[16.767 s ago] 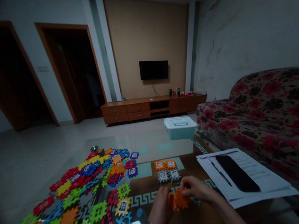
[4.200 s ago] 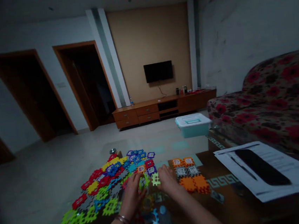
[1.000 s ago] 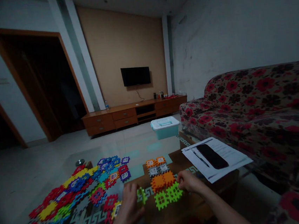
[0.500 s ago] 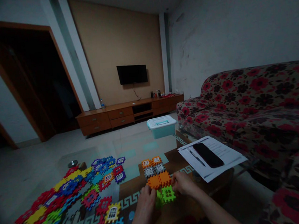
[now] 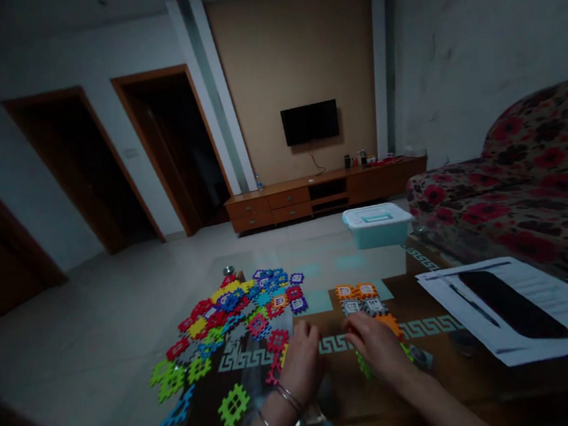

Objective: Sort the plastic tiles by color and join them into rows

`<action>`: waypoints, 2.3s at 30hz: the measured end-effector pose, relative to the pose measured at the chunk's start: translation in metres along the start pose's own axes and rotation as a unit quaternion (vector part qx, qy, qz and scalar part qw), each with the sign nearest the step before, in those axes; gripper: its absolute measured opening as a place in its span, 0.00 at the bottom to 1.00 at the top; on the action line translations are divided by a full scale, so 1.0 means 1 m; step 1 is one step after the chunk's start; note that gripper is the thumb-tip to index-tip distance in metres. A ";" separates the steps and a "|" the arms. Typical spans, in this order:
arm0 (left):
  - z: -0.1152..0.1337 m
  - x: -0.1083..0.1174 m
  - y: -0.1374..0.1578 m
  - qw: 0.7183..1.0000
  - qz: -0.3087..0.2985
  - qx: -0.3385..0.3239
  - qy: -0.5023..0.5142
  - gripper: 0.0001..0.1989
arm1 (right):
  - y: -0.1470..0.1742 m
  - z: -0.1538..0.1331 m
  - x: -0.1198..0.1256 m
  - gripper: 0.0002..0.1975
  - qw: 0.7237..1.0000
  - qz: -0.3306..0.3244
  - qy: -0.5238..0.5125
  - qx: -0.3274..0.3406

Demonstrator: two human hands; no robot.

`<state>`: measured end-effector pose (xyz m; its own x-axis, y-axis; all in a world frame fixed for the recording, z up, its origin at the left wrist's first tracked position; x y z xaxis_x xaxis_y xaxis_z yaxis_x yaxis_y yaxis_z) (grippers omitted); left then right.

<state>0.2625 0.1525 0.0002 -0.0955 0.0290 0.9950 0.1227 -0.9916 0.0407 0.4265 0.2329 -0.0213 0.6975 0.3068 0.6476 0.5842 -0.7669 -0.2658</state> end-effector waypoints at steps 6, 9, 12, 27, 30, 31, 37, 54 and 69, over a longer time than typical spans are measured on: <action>-0.128 0.026 0.022 0.971 0.057 0.218 -0.085 0.13 | 0.003 -0.108 -0.122 0.16 0.958 -0.192 -0.045 0.210; -0.176 0.026 0.040 0.928 0.043 0.348 -0.124 0.15 | 0.006 -0.130 -0.163 0.28 0.946 -0.221 -0.048 0.232; -0.204 0.021 0.056 0.901 0.033 0.411 -0.131 0.19 | -0.003 -0.135 -0.182 0.30 0.945 -0.242 -0.030 0.218; -0.224 0.002 0.041 0.899 0.004 0.437 -0.036 0.18 | -0.028 -0.136 -0.163 0.23 0.965 -0.214 0.109 0.102; -0.223 0.002 0.038 0.899 -0.001 0.436 -0.046 0.21 | -0.031 -0.130 -0.153 0.10 0.975 -0.188 0.079 0.084; -0.223 0.003 0.038 0.898 -0.001 0.437 -0.050 0.22 | -0.032 -0.127 -0.149 0.05 0.979 -0.174 0.062 0.083; -0.218 0.023 0.041 0.906 0.005 0.419 -0.059 0.26 | -0.039 -0.087 -0.089 0.08 0.996 -0.046 -0.032 0.068; 0.041 -0.019 -0.015 0.973 0.032 -0.187 0.130 0.35 | 0.036 0.067 0.075 0.09 0.944 0.042 -0.138 -0.295; 0.071 -0.034 -0.024 0.963 -0.003 -0.269 -0.016 0.22 | 0.031 0.065 0.065 0.11 0.924 0.015 -0.066 -0.375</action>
<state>0.3328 0.1840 -0.0280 -0.0620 0.0310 0.9976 -0.4079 -0.9130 0.0030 0.5173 0.2659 -0.0337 0.7821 0.3076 0.5419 0.1461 -0.9359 0.3205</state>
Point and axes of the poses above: each hand's wrist, its own y-axis away from the middle knuckle, its own x-axis out of the back of the hand, z = x × y, the point moved 2 cm from there along -y, towards the middle knuckle, and after that the axes turned 10 degrees about -y, right-handed, at the moved point
